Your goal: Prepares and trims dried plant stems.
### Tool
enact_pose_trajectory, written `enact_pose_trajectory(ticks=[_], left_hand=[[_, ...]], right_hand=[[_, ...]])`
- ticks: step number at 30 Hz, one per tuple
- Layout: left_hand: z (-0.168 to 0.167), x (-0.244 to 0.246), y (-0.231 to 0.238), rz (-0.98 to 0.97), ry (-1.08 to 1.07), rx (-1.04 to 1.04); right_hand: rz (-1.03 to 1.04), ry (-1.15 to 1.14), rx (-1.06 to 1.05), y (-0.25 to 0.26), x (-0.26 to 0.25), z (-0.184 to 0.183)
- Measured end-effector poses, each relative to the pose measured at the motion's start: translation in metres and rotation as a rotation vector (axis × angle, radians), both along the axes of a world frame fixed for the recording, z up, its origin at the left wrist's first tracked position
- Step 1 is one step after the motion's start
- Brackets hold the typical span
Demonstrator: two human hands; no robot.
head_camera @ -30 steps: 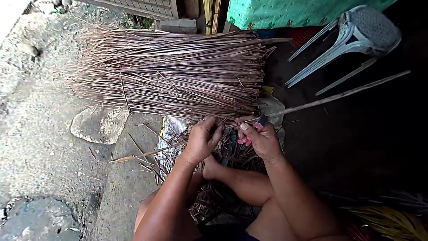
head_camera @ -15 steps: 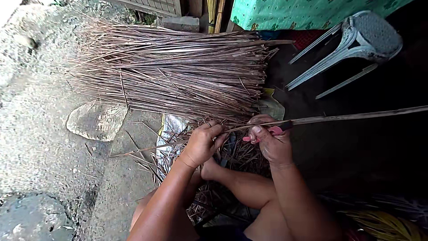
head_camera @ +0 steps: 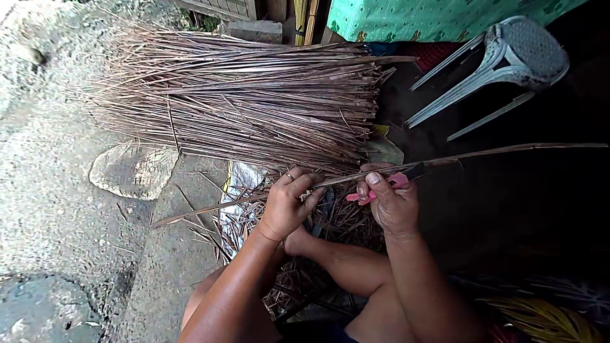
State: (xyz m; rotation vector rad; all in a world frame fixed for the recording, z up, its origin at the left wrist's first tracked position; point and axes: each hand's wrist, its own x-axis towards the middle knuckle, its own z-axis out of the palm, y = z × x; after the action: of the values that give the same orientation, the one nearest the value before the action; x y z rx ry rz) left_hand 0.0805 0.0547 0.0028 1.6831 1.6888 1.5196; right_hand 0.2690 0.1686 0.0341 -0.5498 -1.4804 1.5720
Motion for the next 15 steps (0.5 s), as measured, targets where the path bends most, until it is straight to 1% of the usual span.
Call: enact_pose_trajectory(ticks=[3, 6, 9, 13, 15], left_hand=[[0.0054, -0.0044, -0.0015, -0.093, -0.173, -0.045], [0.0084, -0.0065, -0.0024, -0.138, -0.238, -0.080], [0.0093, -0.0074, -0.0034, -0.123, -0.218, -0.081], [0.0056, -0.0090, -0.0018, -0.097, -0.039, -0.121], [0.0057, -0.0091, -0.0014, -0.122, -0.027, -0.141]], right_hand=[[0.055, -0.004, 0.021, 0.0032, 0.0017, 0.0001], [0.131, -0.027, 0.047, 0.0055, 0.0024, -0.0008], [0.150, -0.035, 0.032, 0.0035, -0.0002, -0.0022], [0.111, -0.037, 0.035, 0.0009, -0.0022, -0.0018], [0.107, -0.034, 0.027, 0.0011, -0.0021, -0.0022]])
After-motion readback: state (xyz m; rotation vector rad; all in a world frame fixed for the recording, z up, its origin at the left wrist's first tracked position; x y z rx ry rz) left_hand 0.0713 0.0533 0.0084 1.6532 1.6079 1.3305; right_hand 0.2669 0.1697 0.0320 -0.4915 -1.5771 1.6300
